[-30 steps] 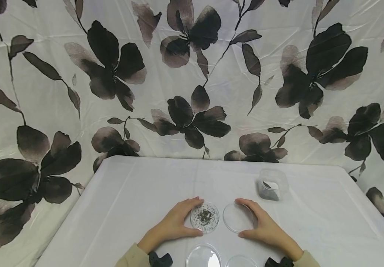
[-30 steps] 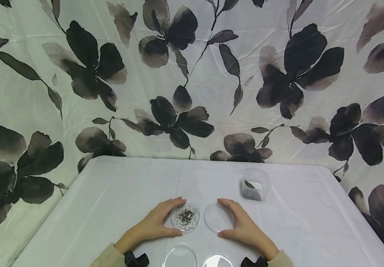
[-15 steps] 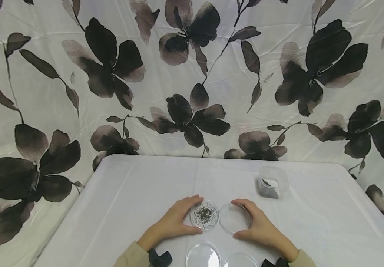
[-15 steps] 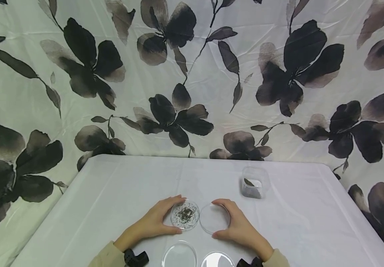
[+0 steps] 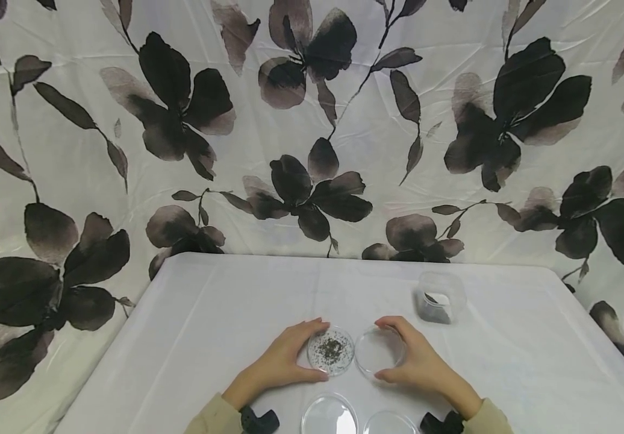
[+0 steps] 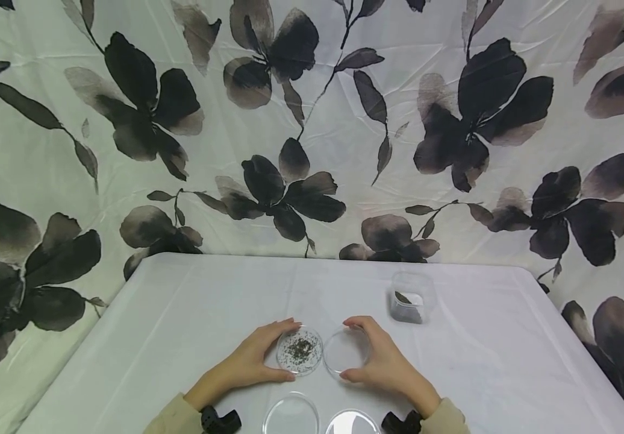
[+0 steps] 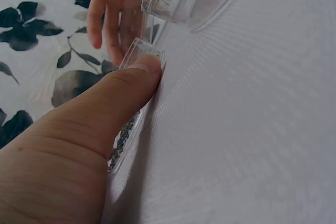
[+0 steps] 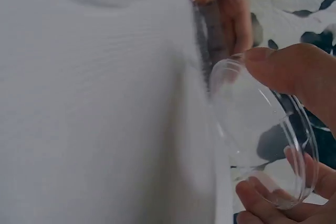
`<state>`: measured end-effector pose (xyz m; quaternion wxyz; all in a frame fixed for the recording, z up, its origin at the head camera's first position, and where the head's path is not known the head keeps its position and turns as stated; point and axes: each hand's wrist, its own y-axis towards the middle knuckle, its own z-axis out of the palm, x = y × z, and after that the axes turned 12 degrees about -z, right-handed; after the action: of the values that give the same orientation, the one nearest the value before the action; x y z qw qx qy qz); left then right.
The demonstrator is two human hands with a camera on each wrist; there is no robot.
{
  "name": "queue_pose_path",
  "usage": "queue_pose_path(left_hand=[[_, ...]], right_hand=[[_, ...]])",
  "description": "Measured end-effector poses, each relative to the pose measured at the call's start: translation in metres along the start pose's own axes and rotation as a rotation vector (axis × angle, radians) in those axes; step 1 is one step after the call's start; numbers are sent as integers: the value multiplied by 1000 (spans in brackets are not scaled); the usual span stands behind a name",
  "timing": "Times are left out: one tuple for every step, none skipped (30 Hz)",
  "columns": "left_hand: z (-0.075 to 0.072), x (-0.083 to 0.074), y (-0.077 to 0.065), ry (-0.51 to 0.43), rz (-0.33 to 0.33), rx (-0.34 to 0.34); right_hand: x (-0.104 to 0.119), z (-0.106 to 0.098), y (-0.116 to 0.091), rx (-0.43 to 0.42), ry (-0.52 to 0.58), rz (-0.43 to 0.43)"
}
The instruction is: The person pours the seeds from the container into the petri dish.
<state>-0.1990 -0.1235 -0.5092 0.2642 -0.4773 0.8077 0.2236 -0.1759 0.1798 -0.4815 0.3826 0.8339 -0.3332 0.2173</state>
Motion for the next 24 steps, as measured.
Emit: queue_pose_path(left_hand=[[0, 0, 0, -1, 4, 0], [0, 0, 0, -2, 6, 0], [0, 0, 0, -2, 9, -1], [1, 0, 1, -1, 11, -3], [1, 0, 1, 5, 12, -6], [1, 0, 0, 8, 11, -7], [1, 0, 0, 11, 11, -9], [1, 1, 0, 13, 10, -9], [1, 1, 0, 17, 10, -9], [1, 1, 0, 22, 8, -7], [1, 1, 0, 27, 8, -6], [2, 1, 0, 30, 8, -4], [2, 1, 0, 34, 8, -4], [2, 1, 0, 36, 8, -3], [2, 1, 0, 38, 8, -3], [2, 1, 0, 38, 7, -2], [1, 1, 0, 37, 4, -1], [1, 0, 0, 34, 0, 2], [1, 0, 0, 30, -5, 4], [1, -1, 0, 27, -9, 8], [0, -2, 0, 26, -12, 10], [0, -2, -1, 25, -14, 11], [-1, -3, 0, 25, -14, 11], [-1, -3, 0, 26, -10, 9]], right_hand=[[1, 0, 2, -5, 13, -8], [3, -1, 4, -10, 31, -15], [4, -1, 6, -13, 51, -16], [6, -1, 8, -13, 66, -16], [7, -1, 10, -13, 82, -14], [8, -1, 12, -10, 94, -8], [10, -1, 14, -8, 102, -2], [11, -1, 16, -8, 108, 7], [12, 0, 17, -8, 108, 14], [12, 0, 19, -9, 102, 16], [13, 1, 20, -13, 102, 13], [13, 1, 22, -17, 101, 6], [14, 2, 23, -20, 104, -5], [14, 3, 25, -23, 107, -16], [15, 4, 27, -24, 107, -28], [15, 5, 28, -23, 109, -37], [16, 5, 30, -21, 112, -42], [18, 6, 32, -15, 112, -45], [19, 6, 34, -9, 112, -45], [20, 7, 35, -4, 113, -47], [21, 8, 37, 0, 115, -55], [22, 8, 39, 4, 120, -62], [23, 9, 41, 6, 127, -69], [24, 10, 42, 7, 137, -75]])
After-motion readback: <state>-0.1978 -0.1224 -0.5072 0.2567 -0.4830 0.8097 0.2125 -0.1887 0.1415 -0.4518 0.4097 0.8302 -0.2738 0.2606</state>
